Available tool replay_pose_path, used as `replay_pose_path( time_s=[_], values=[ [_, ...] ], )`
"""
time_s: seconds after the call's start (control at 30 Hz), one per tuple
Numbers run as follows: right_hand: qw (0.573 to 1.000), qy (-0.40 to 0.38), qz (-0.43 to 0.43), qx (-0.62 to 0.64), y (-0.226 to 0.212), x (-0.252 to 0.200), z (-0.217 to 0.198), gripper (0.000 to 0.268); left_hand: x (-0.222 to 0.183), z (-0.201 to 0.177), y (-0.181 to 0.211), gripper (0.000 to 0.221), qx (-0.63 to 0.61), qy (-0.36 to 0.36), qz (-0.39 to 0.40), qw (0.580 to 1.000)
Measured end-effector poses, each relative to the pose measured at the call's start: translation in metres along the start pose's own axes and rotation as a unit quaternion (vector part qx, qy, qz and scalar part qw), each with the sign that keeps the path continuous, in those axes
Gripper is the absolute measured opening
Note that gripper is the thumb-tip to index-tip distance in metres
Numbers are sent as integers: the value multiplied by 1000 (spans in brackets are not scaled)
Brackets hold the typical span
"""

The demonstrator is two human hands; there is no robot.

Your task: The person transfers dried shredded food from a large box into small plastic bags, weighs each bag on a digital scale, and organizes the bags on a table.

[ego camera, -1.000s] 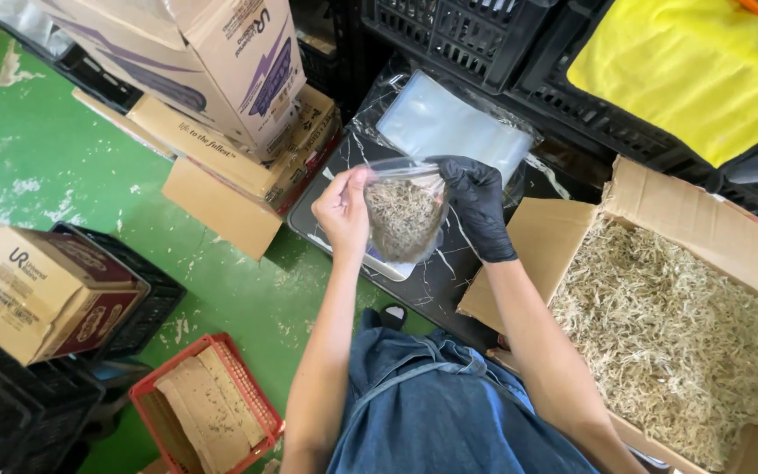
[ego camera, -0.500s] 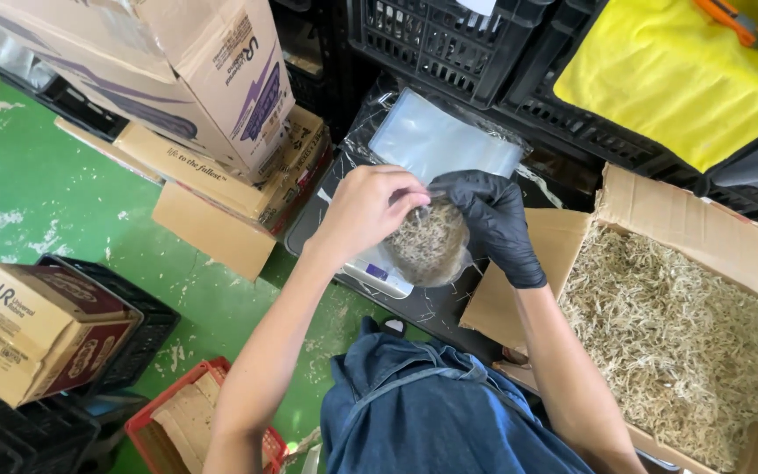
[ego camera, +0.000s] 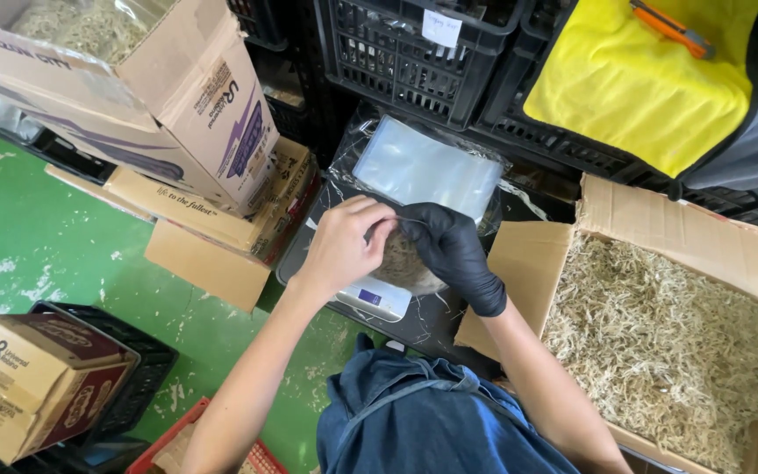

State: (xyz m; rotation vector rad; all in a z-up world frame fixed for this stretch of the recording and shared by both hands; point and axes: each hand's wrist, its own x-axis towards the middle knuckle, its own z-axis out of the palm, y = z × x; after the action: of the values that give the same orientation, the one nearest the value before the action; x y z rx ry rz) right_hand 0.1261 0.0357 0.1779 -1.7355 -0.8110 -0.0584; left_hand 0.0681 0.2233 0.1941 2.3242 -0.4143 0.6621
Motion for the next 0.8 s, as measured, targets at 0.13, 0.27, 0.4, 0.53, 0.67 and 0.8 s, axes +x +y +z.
replay_pose_path(
  time_s=[0.13, 0.27, 0.4, 0.53, 0.67, 0.8],
  values=[
    [999, 20, -18, 30, 84, -22, 23, 12, -10, 13, -2, 16, 32, 39, 6, 999],
    [996, 59, -52, 34, 22, -4, 4, 9, -36, 8, -23, 19, 70, 82, 58, 992],
    [996, 63, -61, 1, -30, 21, -29, 7, -74, 2, -68, 20, 157, 105, 83, 978],
    [993, 56, -68, 77, -13, 40, -4, 4, -72, -28, -72, 18, 199, 134, 68, 968],
    [981, -4, 14, 194, -20, 71, 33, 7, -78, -61, -75, 12, 237, 121, -24, 964],
    [970, -26, 80, 227, -11, 86, 66, 10, -81, -79, -65, 14, 223, 135, -95, 961]
  ],
)
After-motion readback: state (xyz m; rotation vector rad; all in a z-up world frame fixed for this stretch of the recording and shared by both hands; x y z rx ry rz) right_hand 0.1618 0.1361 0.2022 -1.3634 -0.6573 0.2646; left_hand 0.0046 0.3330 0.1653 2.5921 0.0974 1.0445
